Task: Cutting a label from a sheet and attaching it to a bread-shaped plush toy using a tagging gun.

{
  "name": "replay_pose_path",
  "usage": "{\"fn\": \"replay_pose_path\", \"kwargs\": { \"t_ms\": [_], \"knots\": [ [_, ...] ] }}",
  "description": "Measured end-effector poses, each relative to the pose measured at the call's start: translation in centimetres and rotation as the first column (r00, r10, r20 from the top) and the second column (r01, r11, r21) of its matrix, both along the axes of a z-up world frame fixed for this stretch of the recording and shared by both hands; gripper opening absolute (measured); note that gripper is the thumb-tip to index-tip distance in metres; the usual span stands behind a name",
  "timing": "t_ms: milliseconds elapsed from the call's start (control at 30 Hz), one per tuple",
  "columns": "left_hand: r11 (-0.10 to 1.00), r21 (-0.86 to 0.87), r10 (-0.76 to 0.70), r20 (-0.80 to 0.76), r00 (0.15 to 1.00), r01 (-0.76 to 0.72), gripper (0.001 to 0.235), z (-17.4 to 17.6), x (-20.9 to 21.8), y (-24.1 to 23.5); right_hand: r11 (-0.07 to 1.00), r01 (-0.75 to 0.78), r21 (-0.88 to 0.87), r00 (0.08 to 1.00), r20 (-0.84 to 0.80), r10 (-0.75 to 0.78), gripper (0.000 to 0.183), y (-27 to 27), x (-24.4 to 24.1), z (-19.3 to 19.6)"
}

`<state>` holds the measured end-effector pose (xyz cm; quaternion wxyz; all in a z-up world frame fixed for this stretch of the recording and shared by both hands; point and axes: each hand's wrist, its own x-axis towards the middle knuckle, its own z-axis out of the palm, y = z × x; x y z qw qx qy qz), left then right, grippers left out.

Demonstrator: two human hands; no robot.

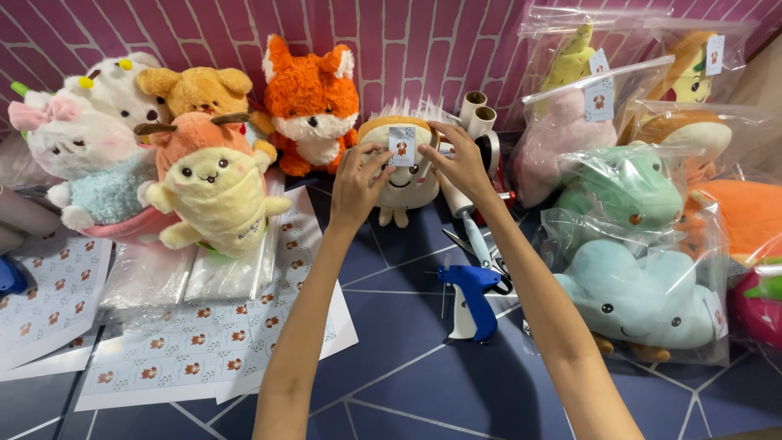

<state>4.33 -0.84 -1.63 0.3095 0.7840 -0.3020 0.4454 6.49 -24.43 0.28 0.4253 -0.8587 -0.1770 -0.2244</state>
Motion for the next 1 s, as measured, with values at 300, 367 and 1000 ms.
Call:
{"fn": "replay_pose_path", "kwargs": {
  "t_ms": [300,367,1000],
  "knots": [
    [0.972,0.185,0.138,0.043,0.990,-0.143,0.035,1.5,2.0,-0.2,0.996,0.063,-0.069,0.997,0.059,-0.058,0.069,1.6,-0.5,0.2],
    [0.963,0.215,0.158,0.022,0.987,-0.160,0.044,1.4,2.5,-0.1,0.993,0.067,-0.093,0.995,0.080,-0.059,0.069,1.6,0.0,0.0],
    [0.995,-0.033,-0.102,-0.316,0.943,0.096,0.055,3.4,1.8,0.6,0.999,0.014,-0.044,0.997,-0.078,-0.017,0.074,1.8,-2.8,2.6]
  ]
}}
